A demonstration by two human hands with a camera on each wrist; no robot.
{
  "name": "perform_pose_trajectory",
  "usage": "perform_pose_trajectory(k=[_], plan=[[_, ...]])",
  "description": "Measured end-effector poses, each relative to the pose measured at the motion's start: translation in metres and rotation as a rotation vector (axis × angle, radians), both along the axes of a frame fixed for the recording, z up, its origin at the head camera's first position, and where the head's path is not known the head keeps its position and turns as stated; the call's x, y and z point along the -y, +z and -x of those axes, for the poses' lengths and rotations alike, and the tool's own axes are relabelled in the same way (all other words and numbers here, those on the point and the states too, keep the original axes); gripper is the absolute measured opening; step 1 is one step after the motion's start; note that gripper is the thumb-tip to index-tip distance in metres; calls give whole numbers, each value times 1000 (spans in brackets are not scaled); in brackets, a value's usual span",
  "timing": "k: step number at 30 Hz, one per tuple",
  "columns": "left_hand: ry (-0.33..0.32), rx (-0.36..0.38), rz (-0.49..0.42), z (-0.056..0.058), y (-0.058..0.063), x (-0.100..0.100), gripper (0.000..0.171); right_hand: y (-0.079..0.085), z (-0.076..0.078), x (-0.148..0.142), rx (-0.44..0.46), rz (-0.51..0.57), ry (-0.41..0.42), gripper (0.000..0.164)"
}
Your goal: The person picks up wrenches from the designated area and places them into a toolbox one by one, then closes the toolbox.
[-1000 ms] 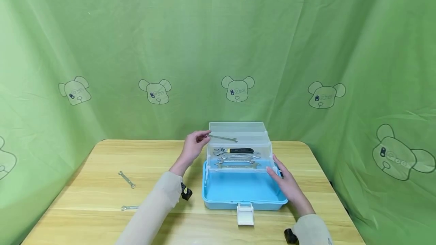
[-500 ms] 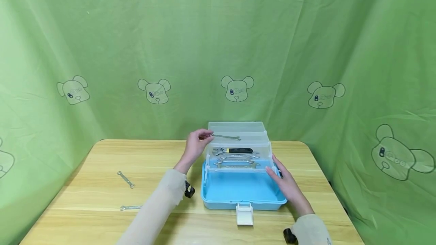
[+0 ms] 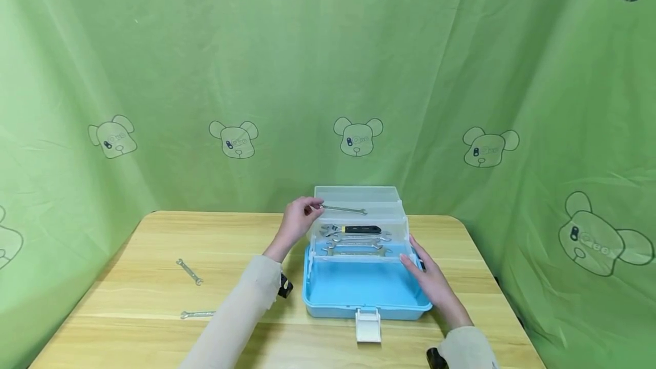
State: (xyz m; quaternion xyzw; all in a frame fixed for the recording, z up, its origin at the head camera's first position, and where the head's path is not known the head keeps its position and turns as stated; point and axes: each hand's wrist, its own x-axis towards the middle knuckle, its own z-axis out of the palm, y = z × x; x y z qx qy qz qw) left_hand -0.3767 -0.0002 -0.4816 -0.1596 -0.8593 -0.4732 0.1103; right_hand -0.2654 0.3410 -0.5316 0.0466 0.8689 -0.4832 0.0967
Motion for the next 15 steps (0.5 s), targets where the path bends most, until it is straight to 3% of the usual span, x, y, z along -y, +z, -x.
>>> perform_pose_trajectory(k=[5,15], plan=[[-4,-28,71,-1,3,-1,26,0,1,-1,7,-10,0,82],[-44,-2,8,-4,0,5,28,-2,1,-1,14,2,-6,83]])
